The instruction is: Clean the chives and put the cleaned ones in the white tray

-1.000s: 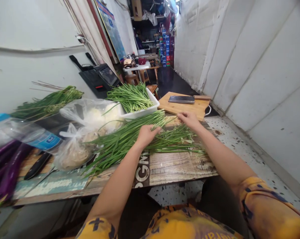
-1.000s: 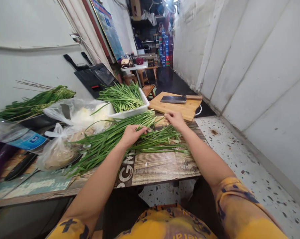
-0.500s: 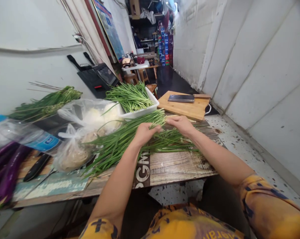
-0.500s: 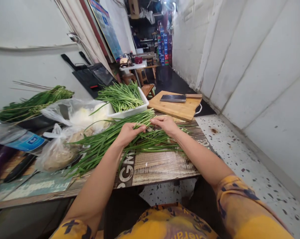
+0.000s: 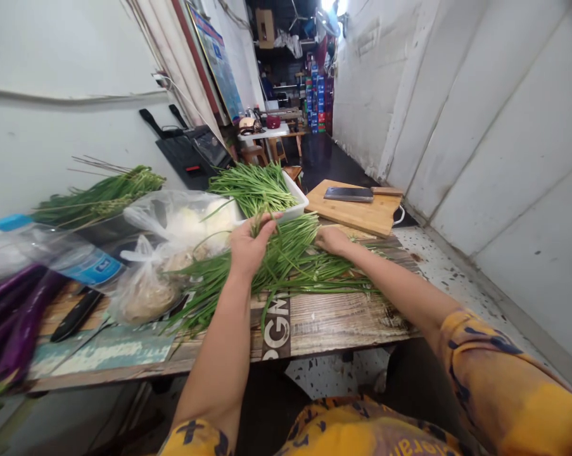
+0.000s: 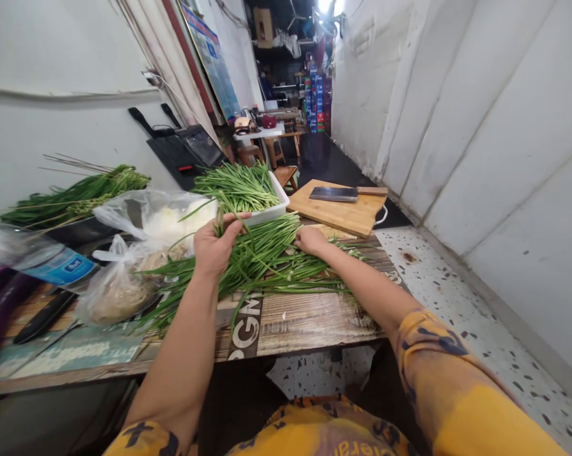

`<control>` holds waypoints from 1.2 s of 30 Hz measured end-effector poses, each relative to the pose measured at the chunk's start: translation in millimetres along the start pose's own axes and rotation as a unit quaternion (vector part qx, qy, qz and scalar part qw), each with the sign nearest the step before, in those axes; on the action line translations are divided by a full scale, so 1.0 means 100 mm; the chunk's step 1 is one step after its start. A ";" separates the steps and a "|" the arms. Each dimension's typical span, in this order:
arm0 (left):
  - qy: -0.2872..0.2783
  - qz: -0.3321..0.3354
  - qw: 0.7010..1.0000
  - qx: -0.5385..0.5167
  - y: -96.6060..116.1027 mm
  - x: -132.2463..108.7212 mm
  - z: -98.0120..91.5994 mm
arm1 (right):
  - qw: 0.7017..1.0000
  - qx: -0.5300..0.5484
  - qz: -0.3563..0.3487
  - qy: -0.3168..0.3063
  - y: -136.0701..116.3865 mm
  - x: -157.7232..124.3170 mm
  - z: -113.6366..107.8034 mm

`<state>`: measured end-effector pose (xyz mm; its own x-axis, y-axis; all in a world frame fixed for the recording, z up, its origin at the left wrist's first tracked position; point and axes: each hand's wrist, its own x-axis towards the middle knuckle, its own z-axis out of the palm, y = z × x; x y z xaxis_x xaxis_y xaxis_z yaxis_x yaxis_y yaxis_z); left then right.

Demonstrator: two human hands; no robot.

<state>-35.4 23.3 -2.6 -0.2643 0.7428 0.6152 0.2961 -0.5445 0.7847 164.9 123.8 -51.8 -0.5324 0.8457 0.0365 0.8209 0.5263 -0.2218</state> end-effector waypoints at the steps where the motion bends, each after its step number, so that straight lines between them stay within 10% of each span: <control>1: -0.008 0.022 0.999 0.043 0.01 0.00 -0.03 | 0.999 -0.005 -0.024 -0.022 -0.03 -0.01 -0.01; 12: 0.178 0.160 0.968 0.078 0.01 -0.01 0.00 | 0.982 -0.153 -0.114 0.009 0.05 0.15 -0.01; 22: 0.007 0.114 0.955 0.275 -0.22 -0.09 0.13 | 0.994 -0.087 -0.032 -0.058 0.10 0.10 -0.20; 26: -0.090 0.073 0.960 0.256 -0.33 -0.13 0.23 | 0.997 -0.021 -0.070 0.033 0.16 -0.10 -0.31; 30: -0.145 0.032 0.973 0.178 -0.33 -0.21 0.35 | 0.963 0.177 -0.129 0.156 0.14 -0.44 -0.37; 36: -0.210 -0.085 0.970 0.087 -0.25 -0.31 0.49 | 0.895 0.421 -0.055 0.134 -0.01 -0.68 -0.32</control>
<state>10.0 32.8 -45.1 0.0638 0.9294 0.3636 0.4417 -0.3530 0.8248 206.5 68.6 -22.9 -0.4398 0.8428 0.3104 0.2593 0.4501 -0.8545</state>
